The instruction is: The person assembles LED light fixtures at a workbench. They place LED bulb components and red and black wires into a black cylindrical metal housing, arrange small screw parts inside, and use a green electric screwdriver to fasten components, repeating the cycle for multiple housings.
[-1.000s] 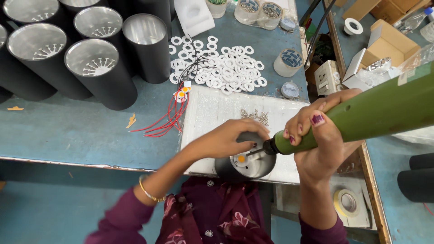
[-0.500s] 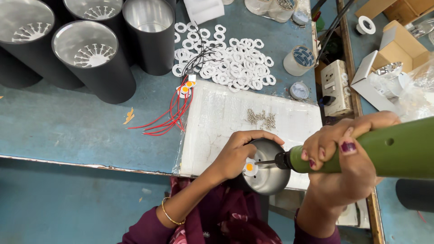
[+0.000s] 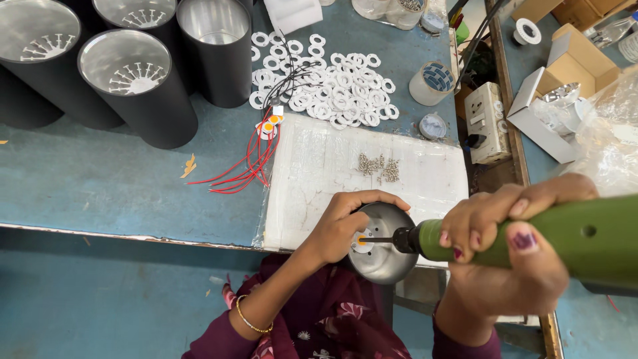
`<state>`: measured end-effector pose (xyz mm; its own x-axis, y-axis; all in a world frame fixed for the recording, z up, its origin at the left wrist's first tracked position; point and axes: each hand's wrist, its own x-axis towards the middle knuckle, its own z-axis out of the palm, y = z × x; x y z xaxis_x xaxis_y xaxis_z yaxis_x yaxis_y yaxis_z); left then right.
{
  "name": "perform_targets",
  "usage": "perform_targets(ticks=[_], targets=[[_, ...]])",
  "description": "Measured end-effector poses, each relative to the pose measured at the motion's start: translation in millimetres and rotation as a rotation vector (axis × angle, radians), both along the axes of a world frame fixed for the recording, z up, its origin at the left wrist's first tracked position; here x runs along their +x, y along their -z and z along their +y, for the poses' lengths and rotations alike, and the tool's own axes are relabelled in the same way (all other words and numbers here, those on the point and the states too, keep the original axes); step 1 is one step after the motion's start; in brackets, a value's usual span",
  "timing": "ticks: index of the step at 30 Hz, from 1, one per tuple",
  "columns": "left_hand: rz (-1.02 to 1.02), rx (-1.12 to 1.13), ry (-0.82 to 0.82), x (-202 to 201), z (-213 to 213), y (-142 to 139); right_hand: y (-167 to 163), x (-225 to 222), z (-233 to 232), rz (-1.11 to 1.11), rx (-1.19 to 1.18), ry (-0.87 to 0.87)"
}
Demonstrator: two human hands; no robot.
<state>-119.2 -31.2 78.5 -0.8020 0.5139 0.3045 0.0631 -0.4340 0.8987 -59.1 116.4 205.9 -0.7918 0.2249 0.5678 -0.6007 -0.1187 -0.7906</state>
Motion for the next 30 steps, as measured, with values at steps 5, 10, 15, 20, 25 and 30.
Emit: perform_targets(ticks=[5,10,15,20,25,30], targets=[[-0.021,0.012,0.014,0,-1,3,8,11,2,-0.03,-0.032,-0.1],[-0.04,0.035,0.02,-2,0,6,13,7,6,-0.03,-0.025,-0.158],[-0.031,0.044,0.02,-2,-1,7,13,5,3,-0.034,-0.021,-0.155],[-0.041,0.026,0.016,-3,-3,9,18,6,-6,-0.02,0.001,-0.081],[-0.065,0.02,-0.01,-7,-11,14,27,11,-29,0.017,0.108,0.097],[-0.019,0.007,-0.07,-1,-18,15,26,16,-45,0.013,0.112,0.067]])
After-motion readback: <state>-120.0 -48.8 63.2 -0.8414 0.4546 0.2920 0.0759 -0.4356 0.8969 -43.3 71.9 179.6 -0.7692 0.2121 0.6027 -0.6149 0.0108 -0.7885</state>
